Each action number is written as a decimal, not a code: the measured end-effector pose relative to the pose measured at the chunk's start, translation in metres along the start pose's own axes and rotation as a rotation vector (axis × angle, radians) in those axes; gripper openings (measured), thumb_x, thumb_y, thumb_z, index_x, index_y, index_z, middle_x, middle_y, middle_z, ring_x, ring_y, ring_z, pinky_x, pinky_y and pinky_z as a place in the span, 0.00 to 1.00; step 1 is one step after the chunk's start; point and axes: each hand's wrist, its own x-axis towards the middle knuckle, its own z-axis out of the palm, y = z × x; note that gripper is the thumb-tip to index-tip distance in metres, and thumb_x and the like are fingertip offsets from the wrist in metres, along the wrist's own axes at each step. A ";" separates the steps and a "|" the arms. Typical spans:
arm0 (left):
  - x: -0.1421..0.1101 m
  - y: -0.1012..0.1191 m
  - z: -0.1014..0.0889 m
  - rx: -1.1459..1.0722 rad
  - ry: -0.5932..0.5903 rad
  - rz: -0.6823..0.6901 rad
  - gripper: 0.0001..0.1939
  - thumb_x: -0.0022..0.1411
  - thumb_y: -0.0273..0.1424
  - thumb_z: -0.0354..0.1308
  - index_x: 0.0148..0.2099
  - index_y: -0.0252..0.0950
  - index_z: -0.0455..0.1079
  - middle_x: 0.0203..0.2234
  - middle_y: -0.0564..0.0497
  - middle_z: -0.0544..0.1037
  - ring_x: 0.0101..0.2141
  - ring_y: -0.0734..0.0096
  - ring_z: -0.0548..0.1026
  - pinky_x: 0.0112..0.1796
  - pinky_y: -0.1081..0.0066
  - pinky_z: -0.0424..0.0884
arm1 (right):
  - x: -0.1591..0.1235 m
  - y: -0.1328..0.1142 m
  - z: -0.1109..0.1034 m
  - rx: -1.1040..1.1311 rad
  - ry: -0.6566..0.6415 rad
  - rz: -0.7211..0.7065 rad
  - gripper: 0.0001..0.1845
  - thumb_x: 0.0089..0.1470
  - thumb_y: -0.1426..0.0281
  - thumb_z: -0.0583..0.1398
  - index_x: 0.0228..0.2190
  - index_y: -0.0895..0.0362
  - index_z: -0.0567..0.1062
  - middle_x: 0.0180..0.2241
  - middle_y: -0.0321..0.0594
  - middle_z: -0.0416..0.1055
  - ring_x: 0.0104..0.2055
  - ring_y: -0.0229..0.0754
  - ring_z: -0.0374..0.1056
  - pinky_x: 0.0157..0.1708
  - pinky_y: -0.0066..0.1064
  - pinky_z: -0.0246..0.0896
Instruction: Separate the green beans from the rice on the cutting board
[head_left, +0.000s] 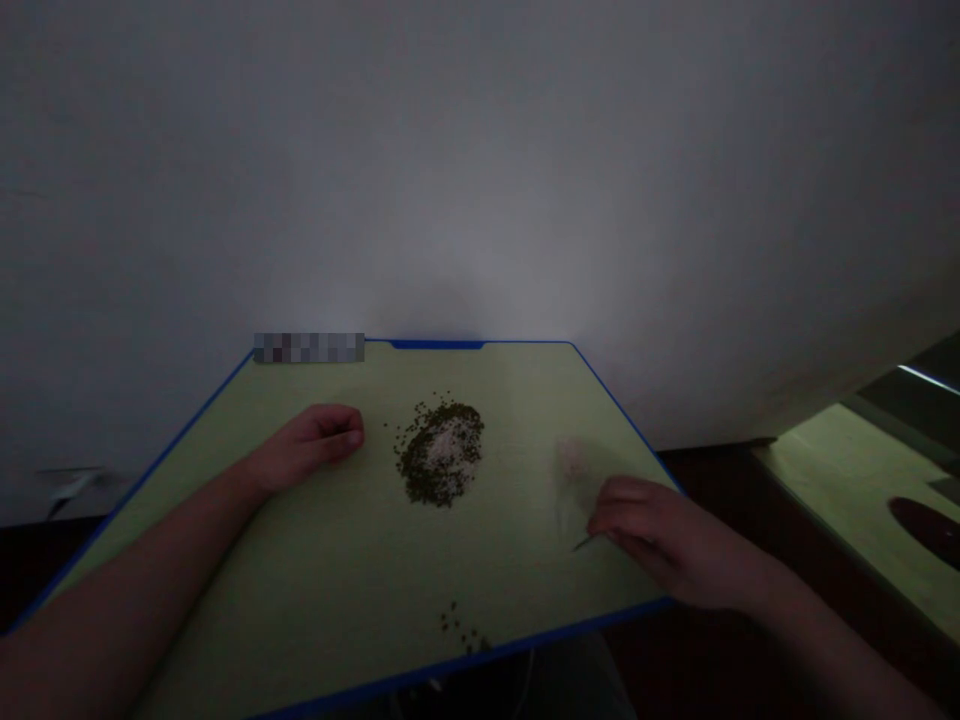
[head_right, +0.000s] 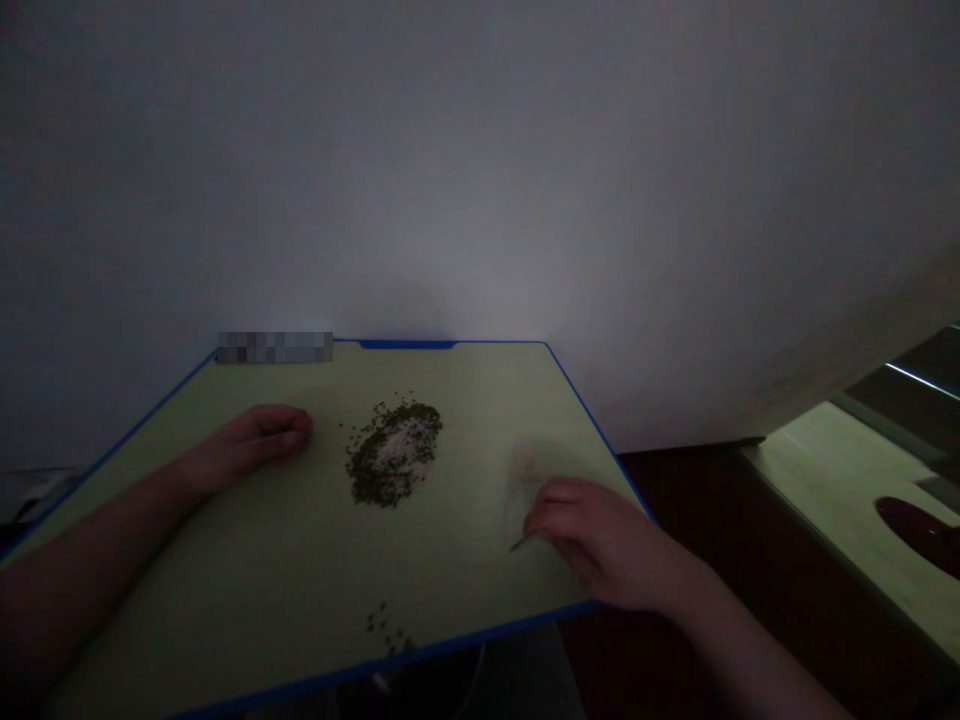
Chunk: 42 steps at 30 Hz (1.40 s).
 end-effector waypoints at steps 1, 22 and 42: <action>0.000 -0.001 0.000 -0.002 -0.001 0.002 0.18 0.56 0.43 0.52 0.24 0.35 0.59 0.17 0.57 0.58 0.20 0.77 0.57 0.21 0.77 0.55 | 0.002 0.000 0.001 -0.039 -0.025 -0.012 0.16 0.55 0.79 0.52 0.39 0.51 0.75 0.34 0.43 0.70 0.37 0.45 0.65 0.34 0.36 0.60; 0.000 0.001 0.001 0.008 -0.001 0.013 0.17 0.56 0.43 0.51 0.24 0.35 0.59 0.16 0.57 0.58 0.19 0.78 0.56 0.19 0.77 0.55 | 0.104 -0.001 0.041 0.010 0.347 0.352 0.19 0.47 0.78 0.56 0.43 0.56 0.72 0.23 0.35 0.72 0.25 0.38 0.65 0.26 0.29 0.54; -0.001 0.007 0.001 0.016 -0.020 0.011 0.16 0.56 0.42 0.50 0.24 0.35 0.58 0.16 0.57 0.56 0.19 0.78 0.56 0.20 0.77 0.54 | 0.126 0.057 -0.038 -0.200 0.328 0.135 0.11 0.53 0.75 0.56 0.34 0.56 0.78 0.35 0.44 0.77 0.38 0.46 0.72 0.39 0.37 0.64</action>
